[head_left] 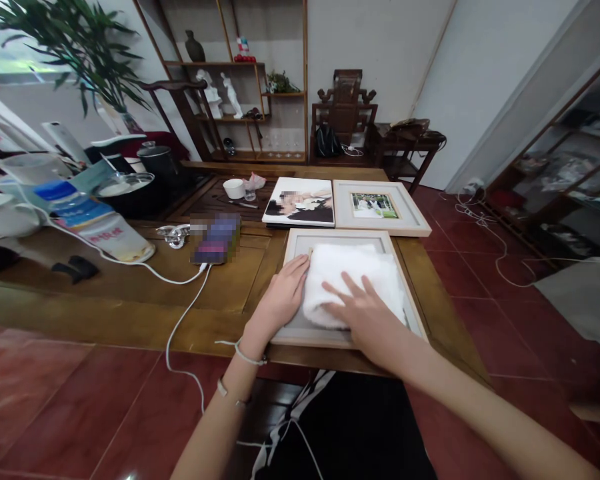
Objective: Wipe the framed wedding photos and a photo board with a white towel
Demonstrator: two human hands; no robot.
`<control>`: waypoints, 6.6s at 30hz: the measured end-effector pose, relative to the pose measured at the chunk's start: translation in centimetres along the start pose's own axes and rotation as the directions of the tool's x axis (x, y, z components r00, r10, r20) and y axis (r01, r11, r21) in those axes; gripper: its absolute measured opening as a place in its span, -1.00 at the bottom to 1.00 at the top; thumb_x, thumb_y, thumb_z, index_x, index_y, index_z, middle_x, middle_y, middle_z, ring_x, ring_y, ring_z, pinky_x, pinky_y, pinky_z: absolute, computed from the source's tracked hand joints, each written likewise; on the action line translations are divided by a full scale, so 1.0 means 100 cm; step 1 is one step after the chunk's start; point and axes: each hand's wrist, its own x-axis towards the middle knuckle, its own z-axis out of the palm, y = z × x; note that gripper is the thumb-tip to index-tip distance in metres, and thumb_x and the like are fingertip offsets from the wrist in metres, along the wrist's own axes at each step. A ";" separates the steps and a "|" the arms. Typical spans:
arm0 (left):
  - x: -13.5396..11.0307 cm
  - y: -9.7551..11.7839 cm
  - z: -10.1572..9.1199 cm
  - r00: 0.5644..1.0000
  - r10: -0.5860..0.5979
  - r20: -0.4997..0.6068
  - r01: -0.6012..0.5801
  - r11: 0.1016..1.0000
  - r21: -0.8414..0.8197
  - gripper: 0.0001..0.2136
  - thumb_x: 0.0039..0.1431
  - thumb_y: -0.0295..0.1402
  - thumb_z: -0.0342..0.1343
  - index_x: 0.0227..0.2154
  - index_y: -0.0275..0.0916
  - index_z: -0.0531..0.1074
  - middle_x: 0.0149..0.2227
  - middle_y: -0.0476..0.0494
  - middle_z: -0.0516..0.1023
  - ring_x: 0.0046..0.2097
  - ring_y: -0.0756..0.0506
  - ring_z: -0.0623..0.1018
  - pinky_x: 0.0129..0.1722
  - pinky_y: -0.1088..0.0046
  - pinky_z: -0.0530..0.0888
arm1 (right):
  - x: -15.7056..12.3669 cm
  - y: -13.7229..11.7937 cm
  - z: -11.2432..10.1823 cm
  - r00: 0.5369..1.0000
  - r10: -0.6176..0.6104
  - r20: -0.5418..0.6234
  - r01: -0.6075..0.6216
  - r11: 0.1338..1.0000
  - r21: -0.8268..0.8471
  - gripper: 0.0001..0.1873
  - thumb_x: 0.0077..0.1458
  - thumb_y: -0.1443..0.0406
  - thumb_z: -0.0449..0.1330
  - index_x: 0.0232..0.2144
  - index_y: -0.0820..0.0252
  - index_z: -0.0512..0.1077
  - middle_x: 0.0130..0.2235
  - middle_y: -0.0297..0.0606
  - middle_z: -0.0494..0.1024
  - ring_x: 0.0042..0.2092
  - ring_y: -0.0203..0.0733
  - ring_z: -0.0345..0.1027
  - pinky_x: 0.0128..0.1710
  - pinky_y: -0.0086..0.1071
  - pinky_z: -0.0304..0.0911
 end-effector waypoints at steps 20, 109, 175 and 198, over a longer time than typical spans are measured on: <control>-0.003 0.011 -0.009 0.997 0.002 -0.076 -0.011 0.994 -0.110 -0.52 0.39 -0.22 -0.29 0.30 -0.27 -0.02 0.37 -0.21 -0.05 0.37 -0.11 -0.03 0.34 0.17 -0.01 | 0.052 0.037 0.004 0.944 0.297 -0.148 -0.314 0.943 -0.113 -0.34 0.05 0.59 -0.01 0.18 0.12 0.25 0.31 -0.14 0.09 0.31 0.31 -0.17 0.15 0.32 -0.08; -0.001 0.003 -0.004 1.000 0.015 0.019 -0.015 1.000 0.009 -0.63 0.34 -0.38 -0.16 0.16 -0.24 0.27 0.23 -0.22 0.29 0.27 -0.16 0.25 0.22 0.10 0.27 | 0.028 0.099 0.006 0.891 0.275 -0.360 -0.337 0.934 -0.121 -0.36 -0.03 0.53 0.02 0.16 0.32 0.26 0.17 0.08 0.33 0.22 0.17 0.11 0.18 0.03 0.05; -0.002 0.001 -0.005 0.999 -0.016 0.035 0.015 1.000 0.016 -0.61 0.33 -0.37 -0.12 0.19 -0.24 0.23 0.25 -0.21 0.26 0.26 -0.17 0.26 0.24 0.12 0.24 | -0.015 0.055 0.007 0.970 0.106 -0.217 -0.129 0.987 -0.096 -0.38 -0.11 0.58 0.00 0.05 0.28 0.37 0.16 0.01 0.36 0.23 0.16 0.10 0.21 0.11 0.00; -0.001 0.002 -0.006 0.999 -0.001 0.044 0.000 0.999 0.032 -0.62 0.34 -0.37 -0.15 0.18 -0.26 0.25 0.23 -0.23 0.27 0.27 -0.18 0.25 0.24 0.12 0.24 | 0.036 0.106 0.008 0.934 0.191 -0.300 -0.233 0.966 -0.110 -0.36 -0.08 0.57 0.00 0.11 0.31 0.31 0.20 0.04 0.30 0.28 0.13 0.00 0.22 0.07 -0.08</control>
